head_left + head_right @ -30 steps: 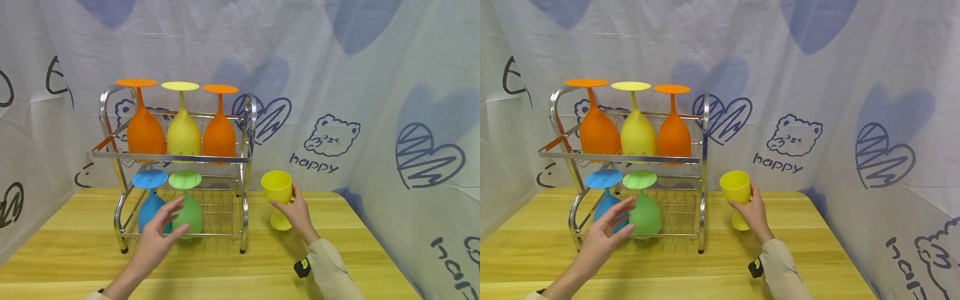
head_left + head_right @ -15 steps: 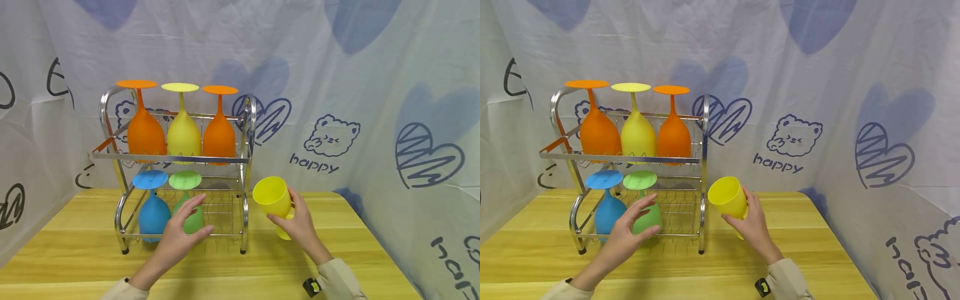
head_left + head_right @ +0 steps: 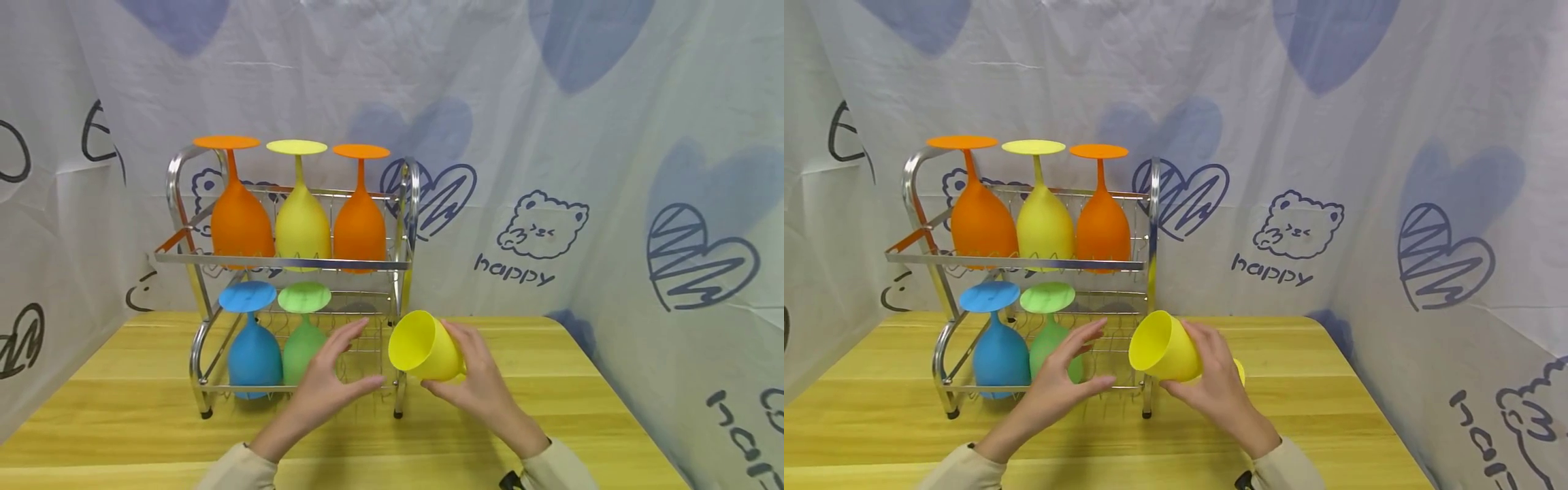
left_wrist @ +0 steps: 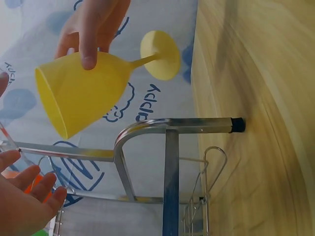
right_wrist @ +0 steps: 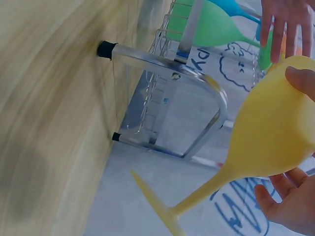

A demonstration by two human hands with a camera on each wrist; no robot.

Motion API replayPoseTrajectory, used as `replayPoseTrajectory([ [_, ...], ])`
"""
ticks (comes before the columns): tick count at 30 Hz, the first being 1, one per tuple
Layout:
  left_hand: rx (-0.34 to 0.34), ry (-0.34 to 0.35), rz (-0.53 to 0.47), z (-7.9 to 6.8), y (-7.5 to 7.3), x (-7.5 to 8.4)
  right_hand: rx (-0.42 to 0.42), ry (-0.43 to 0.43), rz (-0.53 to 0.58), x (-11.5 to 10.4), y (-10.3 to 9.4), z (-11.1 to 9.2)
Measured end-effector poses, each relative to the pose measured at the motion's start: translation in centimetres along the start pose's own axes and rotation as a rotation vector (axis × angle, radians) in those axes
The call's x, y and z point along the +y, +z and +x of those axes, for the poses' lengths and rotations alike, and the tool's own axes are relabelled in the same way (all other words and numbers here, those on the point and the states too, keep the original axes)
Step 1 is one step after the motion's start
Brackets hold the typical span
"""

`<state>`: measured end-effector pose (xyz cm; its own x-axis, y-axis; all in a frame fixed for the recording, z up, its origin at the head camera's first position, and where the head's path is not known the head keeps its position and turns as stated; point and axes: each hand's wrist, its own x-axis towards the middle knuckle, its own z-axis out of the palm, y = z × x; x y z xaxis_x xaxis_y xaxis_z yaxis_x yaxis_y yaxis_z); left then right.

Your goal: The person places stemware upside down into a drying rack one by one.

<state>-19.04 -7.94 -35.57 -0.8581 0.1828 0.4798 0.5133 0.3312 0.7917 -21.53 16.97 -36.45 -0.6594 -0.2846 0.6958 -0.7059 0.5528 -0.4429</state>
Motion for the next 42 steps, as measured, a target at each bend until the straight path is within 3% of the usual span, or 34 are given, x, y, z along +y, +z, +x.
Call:
replayPoseTrajectory([
  [8, -0.064, 0.064, 0.021, 1.2, 1.5, 0.1, -0.056, -0.157, -0.14, -0.7, 0.0, 0.1],
  [17, -0.202, 0.221, 0.102, 1.9, 2.1, 0.0, -0.101, -0.289, -0.226, -1.0, 0.2, -0.1],
  [23, -0.192, 0.245, 0.122, 1.9, 2.2, -0.2, -0.109, -0.298, -0.237, -1.1, 0.1, -0.1],
  [27, -0.177, 0.256, 0.08, 1.9, 2.2, -0.4, -0.101, -0.296, -0.239, -1.3, 0.1, -0.2],
  [30, -0.157, 0.23, -0.006, 1.8, 2.1, -0.6, -0.093, -0.284, -0.216, -1.6, 0.0, -0.3],
  [34, -0.099, 0.132, -0.164, 1.6, 1.9, -1.1, -0.05, -0.248, -0.112, -2.3, -0.4, -0.9],
  [39, -0.034, -0.041, -0.373, 1.3, 1.1, -1.3, 0.119, -0.273, 0.039, -3.2, -0.7, -1.8],
  [42, -0.02, -0.11, -0.485, 1.1, 0.9, -1.3, 0.193, -0.237, 0.067, -3.5, -0.6, -2.4],
])
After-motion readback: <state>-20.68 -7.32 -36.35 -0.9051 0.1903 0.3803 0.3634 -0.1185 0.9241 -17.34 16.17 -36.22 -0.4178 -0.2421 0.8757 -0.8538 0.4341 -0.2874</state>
